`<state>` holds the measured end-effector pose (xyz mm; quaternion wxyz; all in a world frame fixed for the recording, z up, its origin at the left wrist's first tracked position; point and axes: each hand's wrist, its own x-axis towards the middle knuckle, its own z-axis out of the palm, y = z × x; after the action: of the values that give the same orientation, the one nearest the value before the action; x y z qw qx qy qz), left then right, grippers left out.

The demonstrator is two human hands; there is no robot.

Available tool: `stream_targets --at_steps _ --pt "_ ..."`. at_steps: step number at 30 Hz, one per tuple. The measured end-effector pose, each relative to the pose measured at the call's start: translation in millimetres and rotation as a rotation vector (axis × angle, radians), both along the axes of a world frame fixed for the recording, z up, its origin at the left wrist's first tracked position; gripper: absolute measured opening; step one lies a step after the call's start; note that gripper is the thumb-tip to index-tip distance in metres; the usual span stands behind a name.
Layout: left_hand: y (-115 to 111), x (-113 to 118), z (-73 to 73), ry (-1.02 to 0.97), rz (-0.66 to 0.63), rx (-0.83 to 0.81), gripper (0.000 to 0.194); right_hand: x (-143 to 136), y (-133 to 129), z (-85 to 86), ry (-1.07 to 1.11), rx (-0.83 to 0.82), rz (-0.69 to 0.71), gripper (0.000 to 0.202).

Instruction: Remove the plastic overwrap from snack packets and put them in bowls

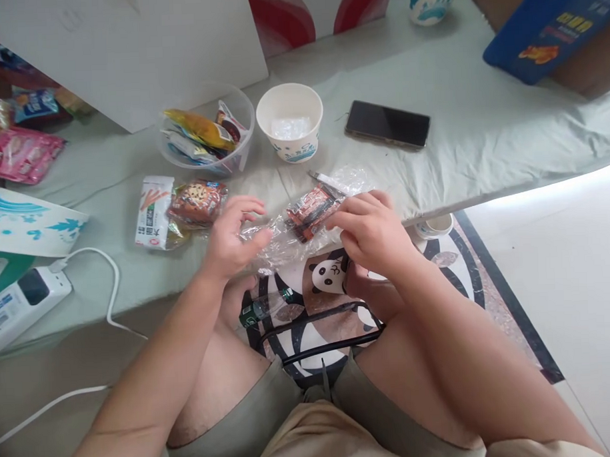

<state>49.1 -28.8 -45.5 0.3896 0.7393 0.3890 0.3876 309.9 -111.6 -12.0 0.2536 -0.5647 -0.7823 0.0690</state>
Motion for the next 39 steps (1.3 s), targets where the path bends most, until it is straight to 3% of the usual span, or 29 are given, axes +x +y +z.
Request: stream_targets --at_steps 2,4,6,9,11,13,17,20,23,26,31,35,39 --pt "-2.7 3.5 2.8 0.189 -0.083 0.049 0.033 0.4 -3.2 -1.1 -0.055 -0.033 0.042 0.03" --pt "-4.8 7.0 2.8 0.265 -0.107 0.063 0.018 0.5 -5.7 -1.3 -0.099 -0.102 0.053 0.029" --pt "-5.1 9.1 1.5 0.247 -0.08 0.062 0.002 -0.4 -6.9 -1.2 -0.133 -0.187 0.053 0.029" --pt "-3.1 8.6 0.2 0.097 0.027 0.019 0.01 -4.6 -5.1 -3.3 -0.184 -0.24 -0.017 0.029" --pt "-1.7 7.1 1.1 -0.059 0.077 -0.106 0.015 -9.2 -1.1 -7.2 -0.207 -0.217 -0.139 0.031" --pt "-1.4 6.2 4.5 -0.253 0.075 -0.345 0.021 -15.2 4.7 -11.6 -0.201 -0.179 -0.268 0.025" --pt "-3.1 8.7 18.6 -0.619 -0.037 -0.857 0.026 -30.0 15.7 -13.3 -0.096 -0.203 -0.363 0.018" --pt "-3.2 13.5 27.5 -0.783 -0.042 -1.018 0.026 -42.1 18.4 -9.6 0.026 -0.288 -0.334 0.031" --pt "-2.7 19.0 28.0 -0.802 -0.026 -1.036 0.024 -52.0 17.7 -7.8 0.125 -0.315 -0.272 0.062" --pt "-4.2 23.0 24.2 -0.778 -0.072 -1.0 0.027 -55.0 17.9 -8.4 0.331 -0.366 -0.216 0.085" --pt "-8.7 19.8 23.0 -0.817 -0.107 -1.033 0.031 -48.9 20.5 -9.3 0.902 -0.615 -0.095 0.07" --pt "-9.3 12.7 27.2 -0.937 -0.054 -1.092 0.029 -54.0 22.9 -5.5 1.333 -0.86 -0.183 0.061" --pt "-6.3 4.7 28.7 -1.09 0.03 -1.091 0.027 -55.9 27.7 4.1 1.545 -0.921 -0.252 0.058"
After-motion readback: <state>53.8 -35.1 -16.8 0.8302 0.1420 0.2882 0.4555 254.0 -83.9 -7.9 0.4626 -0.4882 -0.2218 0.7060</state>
